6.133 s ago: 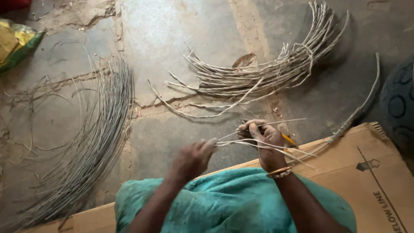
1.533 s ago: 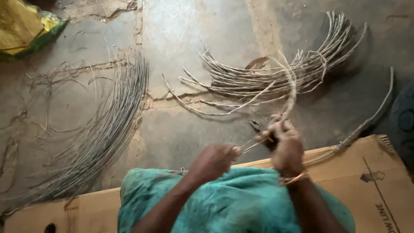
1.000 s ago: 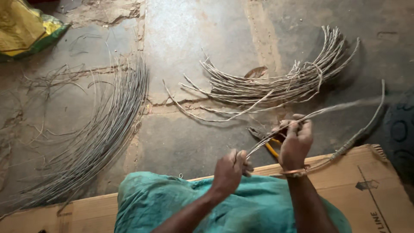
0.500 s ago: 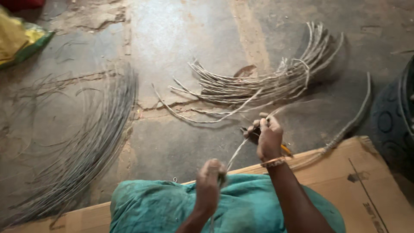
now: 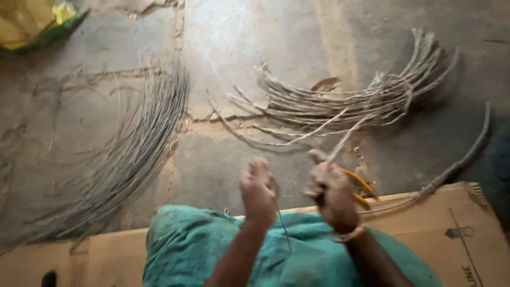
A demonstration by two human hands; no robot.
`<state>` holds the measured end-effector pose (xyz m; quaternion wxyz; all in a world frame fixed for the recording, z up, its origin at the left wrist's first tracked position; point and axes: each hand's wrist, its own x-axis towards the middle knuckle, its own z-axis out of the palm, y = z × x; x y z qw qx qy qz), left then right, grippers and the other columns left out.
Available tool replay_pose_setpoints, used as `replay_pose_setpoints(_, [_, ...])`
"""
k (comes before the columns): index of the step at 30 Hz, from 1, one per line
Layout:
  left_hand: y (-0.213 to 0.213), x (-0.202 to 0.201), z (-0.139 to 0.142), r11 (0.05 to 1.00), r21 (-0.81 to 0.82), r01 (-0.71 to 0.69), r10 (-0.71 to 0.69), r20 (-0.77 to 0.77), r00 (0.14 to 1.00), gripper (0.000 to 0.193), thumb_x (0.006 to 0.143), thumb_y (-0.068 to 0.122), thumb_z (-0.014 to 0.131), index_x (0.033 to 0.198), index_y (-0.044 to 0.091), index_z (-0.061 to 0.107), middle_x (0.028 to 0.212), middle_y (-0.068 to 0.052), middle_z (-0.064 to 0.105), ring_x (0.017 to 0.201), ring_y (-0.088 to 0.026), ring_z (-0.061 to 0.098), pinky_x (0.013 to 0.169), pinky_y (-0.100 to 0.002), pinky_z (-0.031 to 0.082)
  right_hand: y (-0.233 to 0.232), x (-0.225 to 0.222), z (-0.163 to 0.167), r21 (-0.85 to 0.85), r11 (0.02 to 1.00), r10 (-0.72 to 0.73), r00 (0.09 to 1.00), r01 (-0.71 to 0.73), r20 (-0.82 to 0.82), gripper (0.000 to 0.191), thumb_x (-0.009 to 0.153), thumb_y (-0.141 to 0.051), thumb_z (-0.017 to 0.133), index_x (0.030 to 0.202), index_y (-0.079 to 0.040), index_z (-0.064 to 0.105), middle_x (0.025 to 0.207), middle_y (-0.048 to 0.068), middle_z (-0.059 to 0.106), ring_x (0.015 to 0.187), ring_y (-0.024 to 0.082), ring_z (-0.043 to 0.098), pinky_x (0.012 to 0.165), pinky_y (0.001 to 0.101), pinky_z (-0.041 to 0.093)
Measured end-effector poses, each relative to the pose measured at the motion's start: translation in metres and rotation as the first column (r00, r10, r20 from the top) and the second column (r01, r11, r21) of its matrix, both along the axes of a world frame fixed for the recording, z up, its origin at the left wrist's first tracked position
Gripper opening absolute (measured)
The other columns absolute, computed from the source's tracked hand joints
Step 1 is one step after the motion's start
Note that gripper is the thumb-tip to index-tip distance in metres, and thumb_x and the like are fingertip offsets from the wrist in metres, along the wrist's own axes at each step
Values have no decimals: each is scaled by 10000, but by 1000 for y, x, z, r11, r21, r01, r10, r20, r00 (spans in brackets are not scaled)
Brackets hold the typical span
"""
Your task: The person sits on the floor and untwists braided wire strands by hand, pulling the twisted wires apart one at a time and occasionally using pliers to grip or cut the wire. Separated strands are laid onto a pile on the floor, and finished pieces are placed into a basin.
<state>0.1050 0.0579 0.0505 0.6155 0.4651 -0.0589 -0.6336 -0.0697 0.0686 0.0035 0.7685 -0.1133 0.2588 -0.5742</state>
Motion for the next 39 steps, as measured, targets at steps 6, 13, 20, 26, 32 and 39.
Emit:
replay_pose_setpoints(6, [-27,154,17,975,-210,-72,196,657,728,279,1071,312,591,941,74,656,608,42,473,474,-64,422,421,-267,308,-1,-71,6,-134,985,167,771,-107,615,219,1161,-172,491,1013,-25,555,841,67,446,745,186,414,600,321,398])
replay_pose_setpoints(13, [-33,364,-41,965,185,185,-137,960,-246,278,1011,322,590,1099,121,760,916,-207,733,810,-402,702,686,-495,535,1,-48,48,-111,975,-163,957,194,240,246,1104,-276,539,935,-132,433,857,-3,458,679,106,442,592,231,379])
replay_pose_setpoints(20, [11,453,-87,781,624,26,-496,644,-582,285,1039,326,509,1041,132,718,1014,-212,725,933,-449,686,791,-576,533,6,-25,53,-198,978,-7,966,61,260,423,1137,-151,516,1555,-138,452,744,23,461,579,125,425,504,268,367])
replay_pose_setpoints(26, [5,422,-76,960,256,112,-167,847,-505,223,910,149,660,1114,87,723,1224,-186,667,1086,-386,628,900,-511,522,-7,-18,113,-298,952,-131,975,73,-179,367,1125,-165,501,1484,-93,521,715,11,429,542,108,379,468,268,313])
replay_pose_setpoints(32, [-22,310,-20,890,-3,455,155,942,-297,167,925,179,685,1022,56,741,1269,-192,653,1153,-360,631,948,-454,532,-50,-38,228,-360,931,-290,478,-61,-829,344,1113,-179,487,1414,-48,590,686,0,397,504,91,332,432,269,259])
replay_pose_setpoints(39, [1,212,107,669,-451,590,442,880,172,232,1023,215,675,1162,39,732,1234,-145,713,1169,-325,690,995,-414,568,0,-69,265,125,962,143,59,-244,-988,357,1090,-172,501,1356,11,653,625,55,401,440,148,361,395,322,272])
